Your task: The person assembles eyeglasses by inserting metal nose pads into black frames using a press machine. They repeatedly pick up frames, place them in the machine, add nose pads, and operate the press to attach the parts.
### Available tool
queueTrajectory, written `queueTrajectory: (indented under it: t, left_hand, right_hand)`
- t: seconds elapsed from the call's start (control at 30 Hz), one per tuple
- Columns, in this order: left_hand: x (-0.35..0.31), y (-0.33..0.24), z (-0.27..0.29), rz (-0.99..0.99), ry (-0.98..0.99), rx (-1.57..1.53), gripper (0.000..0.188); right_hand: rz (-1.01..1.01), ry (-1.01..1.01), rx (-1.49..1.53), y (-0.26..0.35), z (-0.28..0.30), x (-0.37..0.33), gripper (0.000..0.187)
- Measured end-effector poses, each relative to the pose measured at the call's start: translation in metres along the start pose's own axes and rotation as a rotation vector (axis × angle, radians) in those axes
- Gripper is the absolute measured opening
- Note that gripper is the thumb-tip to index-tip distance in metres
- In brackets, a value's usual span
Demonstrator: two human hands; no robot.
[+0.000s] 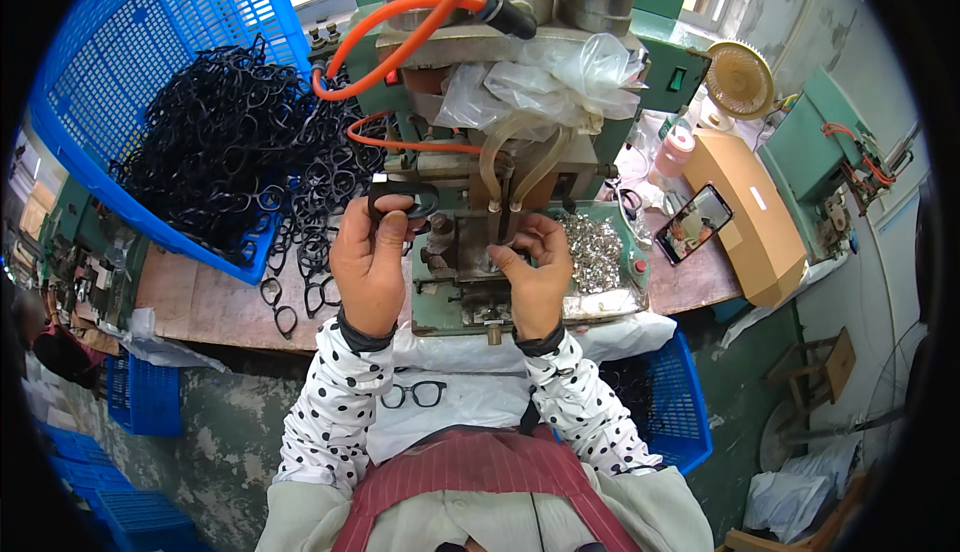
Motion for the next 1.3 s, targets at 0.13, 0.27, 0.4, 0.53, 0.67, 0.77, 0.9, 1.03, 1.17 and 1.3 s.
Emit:
queueTrajectory:
  t: [0.13,0.27,0.4,0.53,0.67,0.77,0.9,1.03,1.17,1.3]
  left_hand:
    - [-0.001,0.000,0.002,-0.004,-0.008,0.040,0.014]
    - [0.000,0.002,0.004,0.015,-0.019,0.073,0.016]
    - [0.001,0.002,0.002,0.013,-0.018,0.083,0.016]
    - [-0.008,0.009,0.006,0.010,-0.034,0.227,0.013]
    - [-0.071,-0.037,-0.054,-0.659,0.414,0.378,0.038]
    - [-0.101,-0.021,-0.086,-0.713,0.619,0.320,0.049]
    - [-0.101,-0.007,-0.094,-0.726,0.689,0.345,0.050]
    - [-0.101,-0.005,-0.090,-0.733,0.685,0.335,0.050]
    - [-0.102,-0.006,-0.089,-0.737,0.658,0.317,0.043]
    - [-0.103,-0.009,-0.087,-0.769,0.611,0.323,0.039]
  right_hand:
    - [0.040,-0.015,-0.028,-0.005,-0.002,0.000,0.045]
    - [0.006,-0.080,0.077,-0.014,0.007,-0.006,0.047]
    - [0.037,-0.114,0.110,-0.013,0.007,-0.006,0.047]
    - [0.063,-0.083,0.078,-0.008,0.006,-0.002,0.048]
    - [0.122,0.002,-0.224,0.002,0.011,0.007,0.047]
    - [0.306,-0.062,-0.513,0.027,0.044,0.029,0.040]
    - [0.297,-0.232,-1.229,0.009,0.145,0.060,0.024]
    - [0.160,0.022,-1.251,-0.006,0.166,0.045,0.025]
    - [0.176,0.091,-1.655,-0.024,0.157,0.028,0.021]
    - [0.118,-0.026,-1.114,-0.042,0.181,0.046,0.014]
Point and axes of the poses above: each hand's wrist, its own x-axis towards the middle knuckle, its own z-axis out of the back of the hand, y = z × x, the point moved 10 cm from there along x, towards the middle knuckle
